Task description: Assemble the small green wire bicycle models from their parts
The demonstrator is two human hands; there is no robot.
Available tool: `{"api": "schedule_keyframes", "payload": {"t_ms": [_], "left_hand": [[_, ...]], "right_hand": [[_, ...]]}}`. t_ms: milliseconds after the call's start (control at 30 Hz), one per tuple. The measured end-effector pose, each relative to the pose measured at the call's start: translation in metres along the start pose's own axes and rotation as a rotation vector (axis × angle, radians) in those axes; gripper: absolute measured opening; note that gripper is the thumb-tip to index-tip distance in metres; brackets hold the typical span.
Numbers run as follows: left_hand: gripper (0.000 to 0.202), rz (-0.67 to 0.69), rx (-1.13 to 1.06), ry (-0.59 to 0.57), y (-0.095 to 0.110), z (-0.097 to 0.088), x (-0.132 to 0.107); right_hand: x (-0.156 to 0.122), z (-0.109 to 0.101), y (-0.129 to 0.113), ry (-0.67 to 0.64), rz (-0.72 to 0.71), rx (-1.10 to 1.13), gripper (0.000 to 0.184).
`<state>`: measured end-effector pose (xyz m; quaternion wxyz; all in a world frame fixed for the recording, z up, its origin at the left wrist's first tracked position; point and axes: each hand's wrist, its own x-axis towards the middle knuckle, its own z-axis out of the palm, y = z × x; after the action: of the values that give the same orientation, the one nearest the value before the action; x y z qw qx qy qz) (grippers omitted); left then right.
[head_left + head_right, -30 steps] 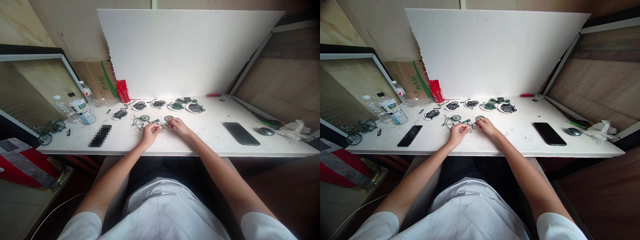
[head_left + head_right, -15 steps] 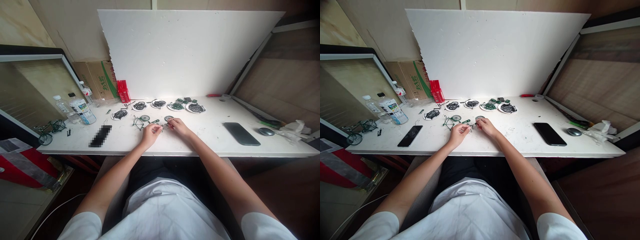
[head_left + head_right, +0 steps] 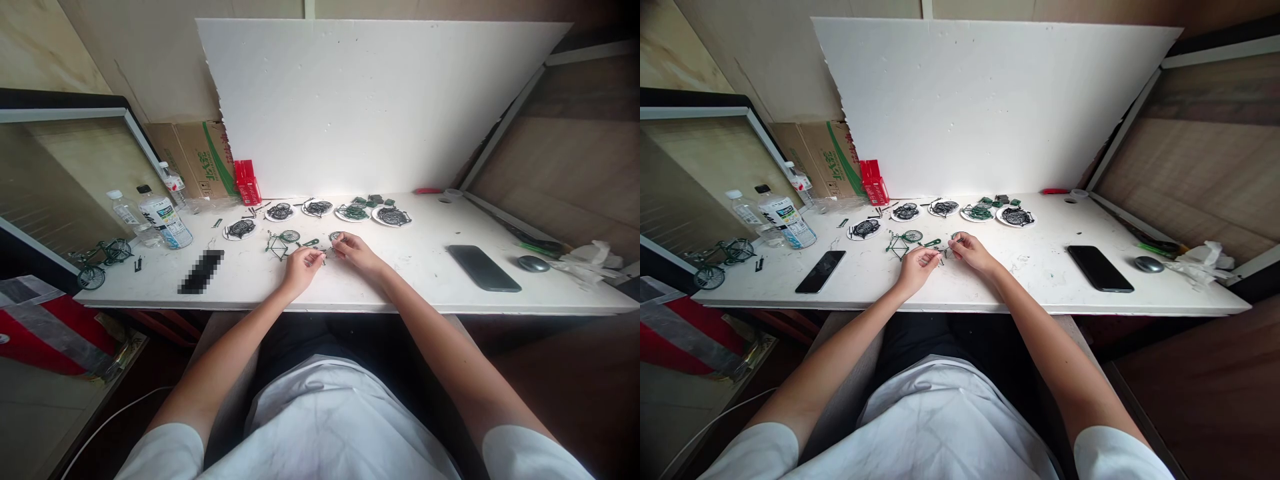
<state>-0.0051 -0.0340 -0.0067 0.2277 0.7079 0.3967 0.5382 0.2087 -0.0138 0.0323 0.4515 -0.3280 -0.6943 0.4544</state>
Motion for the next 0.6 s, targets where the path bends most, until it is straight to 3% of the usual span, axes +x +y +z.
{"api": "schedule_keyframes", "payload": {"t_ms": [600], "left_hand": [[0.018,0.014,-0.005,-0.005,0.0014,-0.0001,0.0003]], "right_hand": [[-0.0008,0.0014,-0.0004,-0.027,0.029,-0.016,0.057]]}}
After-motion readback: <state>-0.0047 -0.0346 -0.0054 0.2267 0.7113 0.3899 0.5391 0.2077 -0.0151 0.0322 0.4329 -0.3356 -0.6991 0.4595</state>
